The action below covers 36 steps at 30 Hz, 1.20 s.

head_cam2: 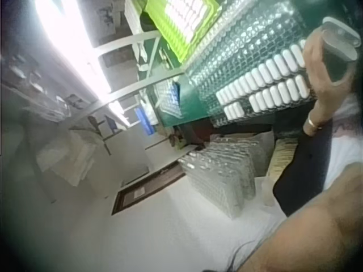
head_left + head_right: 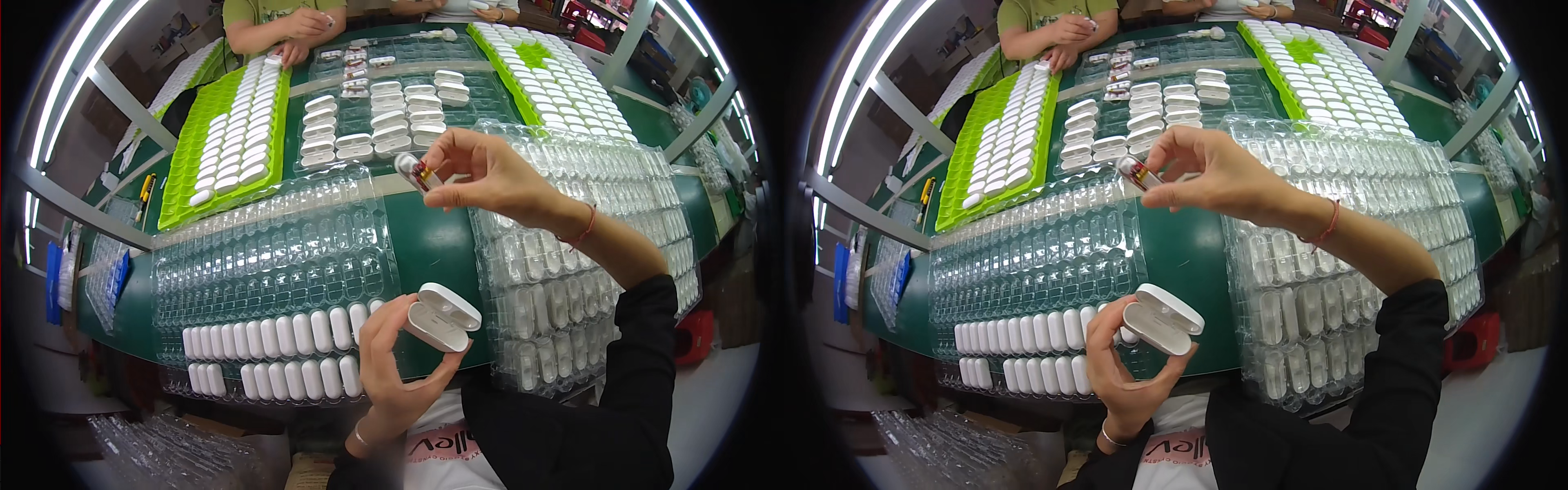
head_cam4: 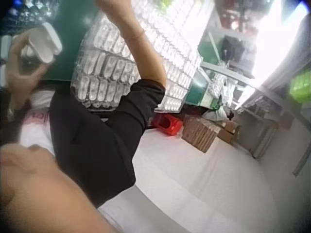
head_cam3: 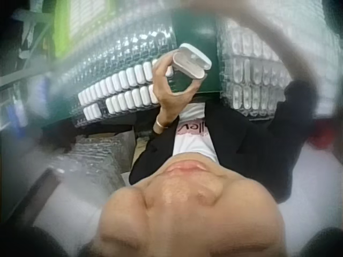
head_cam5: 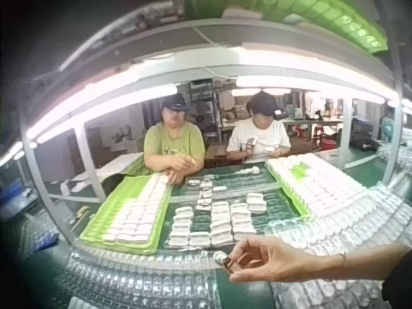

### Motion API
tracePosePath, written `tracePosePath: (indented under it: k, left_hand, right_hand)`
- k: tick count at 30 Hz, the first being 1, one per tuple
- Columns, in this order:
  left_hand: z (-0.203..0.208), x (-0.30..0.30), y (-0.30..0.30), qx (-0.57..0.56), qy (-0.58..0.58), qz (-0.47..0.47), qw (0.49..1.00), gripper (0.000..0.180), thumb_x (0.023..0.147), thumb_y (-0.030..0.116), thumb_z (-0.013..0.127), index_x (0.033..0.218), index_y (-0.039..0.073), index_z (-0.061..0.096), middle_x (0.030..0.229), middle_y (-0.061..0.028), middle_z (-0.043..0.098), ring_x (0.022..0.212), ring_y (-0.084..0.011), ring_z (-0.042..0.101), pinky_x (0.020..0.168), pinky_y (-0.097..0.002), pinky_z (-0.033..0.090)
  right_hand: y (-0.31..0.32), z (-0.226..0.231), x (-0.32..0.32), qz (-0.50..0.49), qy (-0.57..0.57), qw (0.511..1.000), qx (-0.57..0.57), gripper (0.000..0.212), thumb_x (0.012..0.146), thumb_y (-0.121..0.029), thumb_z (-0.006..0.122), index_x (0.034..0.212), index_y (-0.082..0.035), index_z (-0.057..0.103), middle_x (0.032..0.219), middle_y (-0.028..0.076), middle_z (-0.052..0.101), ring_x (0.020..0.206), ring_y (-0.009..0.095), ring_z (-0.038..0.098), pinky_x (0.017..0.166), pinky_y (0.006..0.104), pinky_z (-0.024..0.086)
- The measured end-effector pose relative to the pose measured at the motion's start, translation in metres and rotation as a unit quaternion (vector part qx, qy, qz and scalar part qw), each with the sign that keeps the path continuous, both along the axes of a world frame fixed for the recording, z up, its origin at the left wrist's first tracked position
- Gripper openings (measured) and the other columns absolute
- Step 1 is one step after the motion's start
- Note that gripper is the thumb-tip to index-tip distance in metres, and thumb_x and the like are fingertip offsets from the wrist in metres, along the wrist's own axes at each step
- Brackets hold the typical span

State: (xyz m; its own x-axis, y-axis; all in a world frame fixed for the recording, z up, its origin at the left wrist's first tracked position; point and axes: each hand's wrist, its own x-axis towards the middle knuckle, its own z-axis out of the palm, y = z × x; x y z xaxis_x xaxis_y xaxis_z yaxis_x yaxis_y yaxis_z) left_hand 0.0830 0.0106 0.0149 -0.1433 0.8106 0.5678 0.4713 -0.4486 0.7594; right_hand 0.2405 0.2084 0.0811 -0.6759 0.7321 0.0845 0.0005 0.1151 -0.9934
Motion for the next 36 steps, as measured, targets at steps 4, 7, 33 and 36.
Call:
tracePosePath:
  k: [4, 7, 33, 36]
  left_hand:
    - [0.007, -0.001, 0.001, -0.009, 0.022, -0.013, 1.000, 0.077, 0.062, 0.005, 0.089, 0.125, -0.003, 0.046, 0.122, -0.0205, 0.059, 0.105, -0.0271, 0.062, 0.091, -0.0343, 0.049]
    - [0.002, -0.005, -0.003, -0.049, 0.006, -0.004, 0.999, 0.076, 0.065, 0.006, 0.088, 0.127, -0.004, 0.044, 0.125, -0.0207, 0.058, 0.105, -0.0241, 0.063, 0.093, -0.0333, 0.050]
    - [-0.014, -0.071, -0.016, 0.000, 0.056, 0.247, 0.967, 0.068, 0.065, 0.004, 0.087, 0.123, -0.001, 0.052, 0.118, -0.0151, 0.057, 0.100, -0.0243, 0.061, 0.082, -0.0335, 0.053]
    - [-0.013, -0.070, -0.011, 0.012, 0.087, 0.270, 0.959, 0.068, 0.064, 0.004, 0.086, 0.123, -0.001, 0.052, 0.120, -0.0161, 0.055, 0.103, -0.0271, 0.060, 0.081, -0.0352, 0.053]
  right_hand:
    - [0.008, -0.030, 0.000, 0.044, -0.001, 0.998, -0.036, 0.038, 0.081, -0.005, 0.077, 0.112, -0.006, 0.054, 0.101, 0.001, 0.063, 0.094, 0.009, 0.059, 0.086, 0.0249, 0.048]
    - [0.009, -0.038, -0.003, 0.045, 0.009, 0.993, -0.108, 0.035, 0.080, -0.006, 0.078, 0.106, -0.008, 0.056, 0.097, -0.001, 0.060, 0.092, 0.008, 0.057, 0.086, 0.0252, 0.046]
    - [-0.039, -0.028, -0.068, 0.145, -0.033, 0.979, -0.139, 0.026, 0.089, -0.020, 0.071, 0.108, -0.002, 0.068, 0.093, 0.003, 0.069, 0.080, 0.007, 0.060, 0.071, 0.0224, 0.047]
    - [-0.045, -0.026, -0.073, 0.161, -0.024, 0.979, -0.121, 0.029, 0.090, -0.018, 0.070, 0.112, 0.000, 0.067, 0.094, 0.004, 0.070, 0.083, 0.008, 0.061, 0.073, 0.0240, 0.050]
